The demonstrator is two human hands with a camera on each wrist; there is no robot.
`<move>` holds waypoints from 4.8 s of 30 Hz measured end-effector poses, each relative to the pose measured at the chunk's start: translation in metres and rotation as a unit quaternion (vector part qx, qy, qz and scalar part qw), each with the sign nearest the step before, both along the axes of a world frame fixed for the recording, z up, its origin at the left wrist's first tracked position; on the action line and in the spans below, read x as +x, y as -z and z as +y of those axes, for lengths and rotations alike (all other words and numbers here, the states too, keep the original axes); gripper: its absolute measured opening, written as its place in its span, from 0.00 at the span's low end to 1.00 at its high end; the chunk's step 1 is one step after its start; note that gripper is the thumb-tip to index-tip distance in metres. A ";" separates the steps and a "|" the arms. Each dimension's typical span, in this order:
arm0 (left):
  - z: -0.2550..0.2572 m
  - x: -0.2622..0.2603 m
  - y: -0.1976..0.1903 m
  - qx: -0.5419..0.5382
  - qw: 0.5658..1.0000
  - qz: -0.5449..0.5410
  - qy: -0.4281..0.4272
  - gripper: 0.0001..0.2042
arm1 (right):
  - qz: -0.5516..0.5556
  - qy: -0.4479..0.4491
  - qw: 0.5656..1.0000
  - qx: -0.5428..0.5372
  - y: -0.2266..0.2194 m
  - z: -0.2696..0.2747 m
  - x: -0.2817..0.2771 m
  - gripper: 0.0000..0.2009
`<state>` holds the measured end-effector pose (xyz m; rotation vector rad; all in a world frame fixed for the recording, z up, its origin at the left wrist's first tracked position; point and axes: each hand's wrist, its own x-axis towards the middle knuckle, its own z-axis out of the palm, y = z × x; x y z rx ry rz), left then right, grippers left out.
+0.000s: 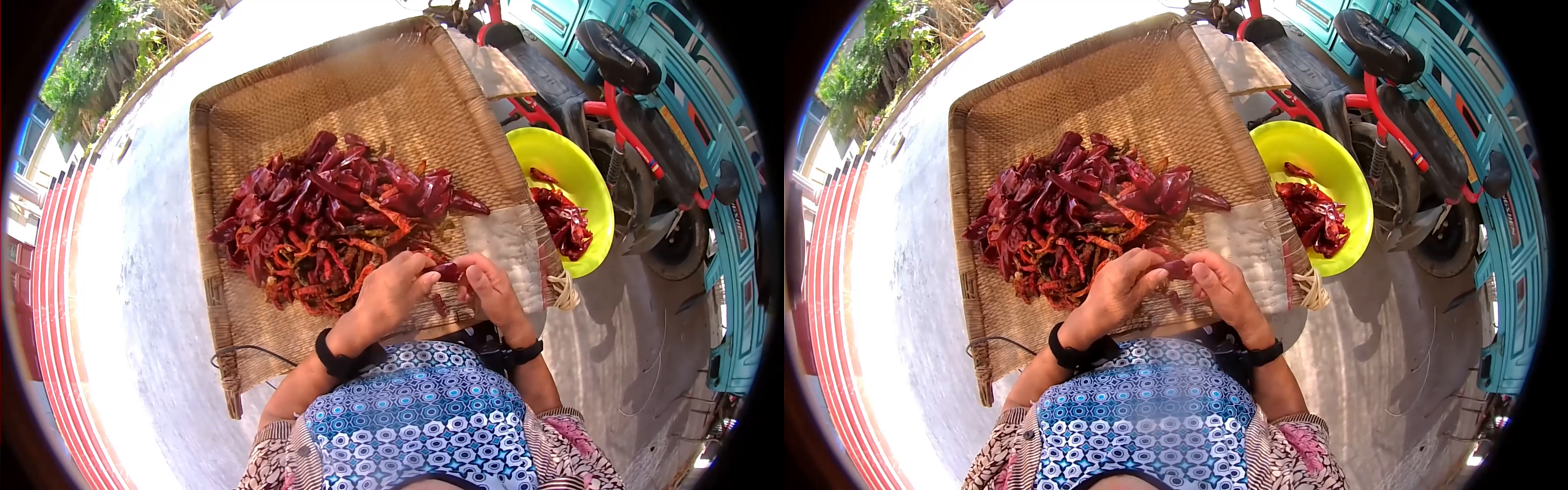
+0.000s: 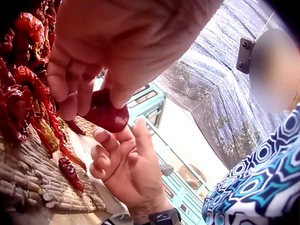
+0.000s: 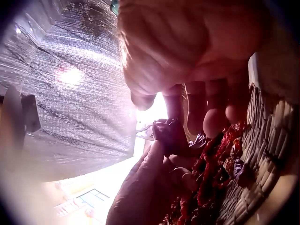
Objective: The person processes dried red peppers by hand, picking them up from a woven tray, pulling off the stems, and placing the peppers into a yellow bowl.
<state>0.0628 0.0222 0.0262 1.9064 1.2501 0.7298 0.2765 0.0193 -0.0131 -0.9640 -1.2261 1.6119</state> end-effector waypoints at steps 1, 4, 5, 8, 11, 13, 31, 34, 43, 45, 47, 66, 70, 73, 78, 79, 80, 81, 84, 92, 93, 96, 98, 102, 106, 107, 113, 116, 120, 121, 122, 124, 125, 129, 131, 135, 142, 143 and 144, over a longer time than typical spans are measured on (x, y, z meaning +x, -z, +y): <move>0.000 -0.001 -0.002 -0.011 1.000 0.016 -0.009 0.09 | -0.010 0.009 1.000 0.011 -0.007 -0.001 -0.005 0.09; -0.001 -0.003 0.009 0.031 0.999 0.012 0.009 0.08 | -0.104 0.014 0.994 0.041 -0.004 0.001 -0.007 0.10; -0.001 -0.003 0.010 0.037 0.999 0.011 0.010 0.09 | -0.144 0.013 0.988 0.053 -0.002 0.003 -0.007 0.10; 0.003 0.001 0.006 0.056 0.998 0.011 0.000 0.10 | -0.122 0.037 0.992 0.014 -0.002 0.004 -0.001 0.10; 0.006 0.003 -0.010 0.064 0.996 0.049 -0.026 0.11 | -0.081 0.160 0.983 0.035 0.002 0.014 0.019 0.11; 0.019 -0.003 -0.014 0.081 0.989 0.122 -0.022 0.13 | -0.003 0.262 0.965 0.017 -0.003 0.022 0.036 0.13; 0.057 -0.009 -0.003 0.283 0.952 0.016 -0.112 0.08 | -0.088 0.124 0.988 0.008 -0.009 0.031 -0.019 0.15; 0.046 -0.008 -0.005 0.209 0.972 -0.063 -0.092 0.09 | -0.177 0.110 0.973 0.097 -0.020 0.031 -0.034 0.23; 0.030 0.000 -0.013 -0.152 0.917 -0.361 -0.071 0.13 | -0.242 0.078 0.954 0.158 0.004 0.028 -0.030 0.16; 0.033 -0.005 -0.012 -0.219 0.899 -0.376 -0.050 0.12 | -0.220 0.095 0.964 0.111 0.002 0.025 -0.031 0.14; 0.037 -0.010 -0.008 -0.259 0.890 -0.374 -0.043 0.12 | -0.208 0.107 0.969 0.078 0.003 0.023 -0.032 0.13; 0.078 0.007 0.042 0.164 0.955 0.245 -0.037 0.10 | -0.160 0.100 0.981 -0.050 -0.002 0.046 0.008 0.17; 0.077 0.005 0.035 0.162 0.957 0.236 -0.048 0.09 | -0.437 0.126 0.861 0.226 0.004 0.049 -0.019 0.15; 0.067 0.002 0.024 0.151 0.968 0.194 -0.044 0.08 | -0.420 0.104 0.875 0.217 0.003 0.046 -0.021 0.12; 0.066 -0.002 0.022 0.149 0.986 0.057 -0.049 0.06 | -0.348 0.066 0.914 0.199 0.000 0.043 -0.015 0.08; 0.068 -0.005 0.028 0.157 0.987 0.020 -0.039 0.07 | -0.346 0.065 0.912 0.211 0.000 0.041 -0.014 0.08; 0.069 -0.006 0.030 0.164 0.986 -0.016 -0.029 0.08 | -0.343 0.063 0.910 0.223 0.001 0.039 -0.013 0.08; 0.069 -0.007 0.023 0.025 0.997 -0.068 -0.008 0.09 | -0.340 0.061 0.909 0.235 0.002 0.037 -0.012 0.09; 0.069 -0.009 0.001 -0.282 0.942 -0.177 0.038 0.13 | -0.279 0.043 0.946 0.159 -0.007 0.033 -0.007 0.09; 0.074 0.003 0.019 0.065 0.990 0.125 -0.025 0.18 | -0.019 0.213 0.977 0.000 -0.007 0.048 0.037 0.12; 0.075 0.002 0.024 0.072 0.986 0.151 -0.010 0.19 | 0.070 0.250 0.966 -0.009 -0.007 0.051 0.043 0.14; 0.079 0.007 0.030 0.056 0.977 0.206 -0.016 0.18 | 0.176 0.292 0.938 -0.055 -0.012 0.053 0.050 0.17; 0.080 0.005 0.039 0.083 0.978 0.191 -0.027 0.17 | 0.125 0.254 0.958 -0.057 -0.008 0.050 0.047 0.17; 0.077 -0.001 0.044 0.211 0.963 0.167 -0.023 0.17 | -0.066 0.175 0.981 -0.056 0.002 0.043 0.025 0.17; 0.064 -0.009 0.024 0.141 0.990 -0.008 0.006 0.15 | -0.142 0.165 0.976 0.008 0.002 0.047 0.010 0.22; 0.062 -0.012 0.021 0.143 0.988 -0.049 0.016 0.14 | -0.150 0.171 0.974 0.020 -0.003 0.048 0.004 0.25; 0.048 -0.014 0.000 0.005 0.992 -0.128 -0.009 0.05 | -0.221 0.100 0.962 0.125 0.010 0.051 -0.005 0.15; 0.052 -0.013 0.002 -0.042 0.988 -0.129 -0.068 0.03 | -0.208 0.035 0.975 0.065 -0.005 0.039 -0.009 0.09; 0.058 -0.010 0.022 -0.065 0.984 -0.159 -0.044 0.03 | -0.133 -0.070 0.988 0.045 -0.008 0.031 -0.007 0.09; 0.059 -0.007 0.029 -0.079 0.986 -0.143 -0.037 0.06 | -0.141 -0.082 0.986 0.043 -0.007 0.032 -0.004 0.09; 0.058 -0.005 0.032 -0.026 0.993 -0.113 -0.035 0.07 | -0.151 -0.093 0.983 0.041 -0.007 0.033 0.001 0.09; 0.057 0.002 0.032 0.082 0.995 -0.057 -0.028 0.11 | -0.141 -0.028 0.989 -0.040 -0.003 0.035 0.011 0.10; 0.057 0.003 0.028 0.004 0.999 -0.040 -0.021 0.14 | -0.135 0.005 0.988 -0.079 -0.002 0.036 0.015 0.10; 0.062 0.007 0.030 0.004 0.999 0.051 0.001 0.16 | -0.011 0.216 0.975 -0.060 -0.012 0.048 0.038 0.12; 0.066 0.008 0.043 0.050 0.995 0.084 0.012 0.17 | 0.148 0.298 0.941 -0.057 -0.008 0.054 0.051 0.14; 0.072 0.011 0.040 0.010 0.989 0.149 0.009 0.19 | 0.284 0.266 0.914 -0.113 -0.002 0.058 0.059 0.21; 0.069 0.011 0.041 0.050 0.994 0.093 -0.004 0.15 | -0.073 0.169 0.980 -0.072 -0.006 0.045 0.016 0.18; 0.069 0.008 0.044 0.060 0.996 0.072 0.003 0.14 | -0.089 0.171 0.980 -0.049 -0.005 0.046 0.012 0.19; 0.069 0.007 0.045 0.070 0.996 0.050 0.008 0.13 | -0.106 0.173 0.979 -0.025 -0.004 0.047 0.010 0.19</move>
